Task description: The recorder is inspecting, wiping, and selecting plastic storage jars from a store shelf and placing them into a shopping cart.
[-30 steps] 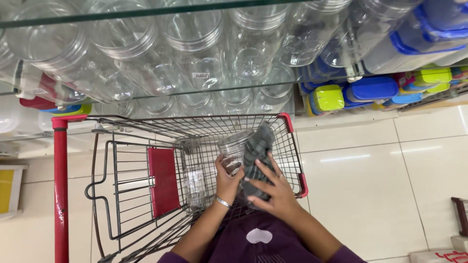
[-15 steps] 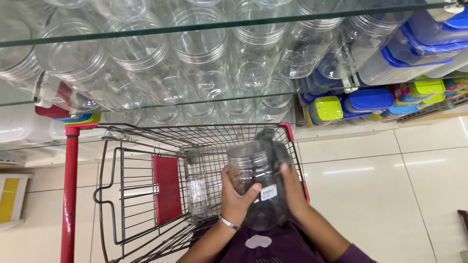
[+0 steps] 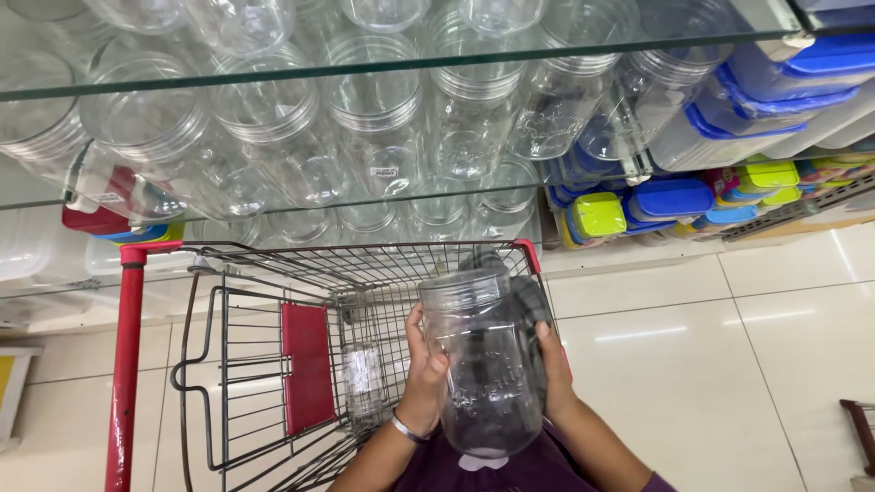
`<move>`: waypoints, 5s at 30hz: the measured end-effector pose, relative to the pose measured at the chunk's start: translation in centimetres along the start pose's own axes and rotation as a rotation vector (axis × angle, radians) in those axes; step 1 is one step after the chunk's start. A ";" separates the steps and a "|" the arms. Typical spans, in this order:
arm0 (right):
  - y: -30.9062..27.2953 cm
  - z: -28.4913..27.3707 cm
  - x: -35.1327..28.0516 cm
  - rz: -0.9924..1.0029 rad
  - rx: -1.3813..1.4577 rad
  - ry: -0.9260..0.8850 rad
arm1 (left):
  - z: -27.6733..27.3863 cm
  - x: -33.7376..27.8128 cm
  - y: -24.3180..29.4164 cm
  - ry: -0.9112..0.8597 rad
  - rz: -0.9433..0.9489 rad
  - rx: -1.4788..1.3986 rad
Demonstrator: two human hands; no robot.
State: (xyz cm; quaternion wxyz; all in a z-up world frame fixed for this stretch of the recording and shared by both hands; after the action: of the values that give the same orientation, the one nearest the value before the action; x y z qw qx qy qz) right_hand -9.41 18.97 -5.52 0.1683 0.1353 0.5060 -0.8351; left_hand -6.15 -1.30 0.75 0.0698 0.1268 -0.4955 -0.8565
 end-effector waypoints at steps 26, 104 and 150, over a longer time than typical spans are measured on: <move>-8.9 9.8 -10.2 -1.137 -0.836 -0.190 | -0.8 -2.1 -1.0 -0.166 -0.503 -0.146; -11.9 9.5 -2.9 -0.566 -0.820 -0.271 | -0.8 -2.1 -9.0 -0.417 -0.724 -0.356; -13.3 12.4 -5.8 -0.844 -0.869 -0.004 | 1.1 -2.5 -2.5 -0.289 -0.450 -0.282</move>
State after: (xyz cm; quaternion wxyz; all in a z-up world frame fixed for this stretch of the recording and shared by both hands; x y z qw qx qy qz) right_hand -10.44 14.47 13.01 -0.1369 -0.1599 0.8102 -0.5470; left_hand -4.03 1.48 -0.56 -0.1761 0.0992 -0.3359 -0.9200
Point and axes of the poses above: each hand's wrist, its own x-axis towards the middle knuckle, its own z-axis out of the palm, y = z × x, the point moved 6 cm from there along x, towards the middle knuckle, and after that the axes turned 11 degrees about y, right-handed, at the moved point
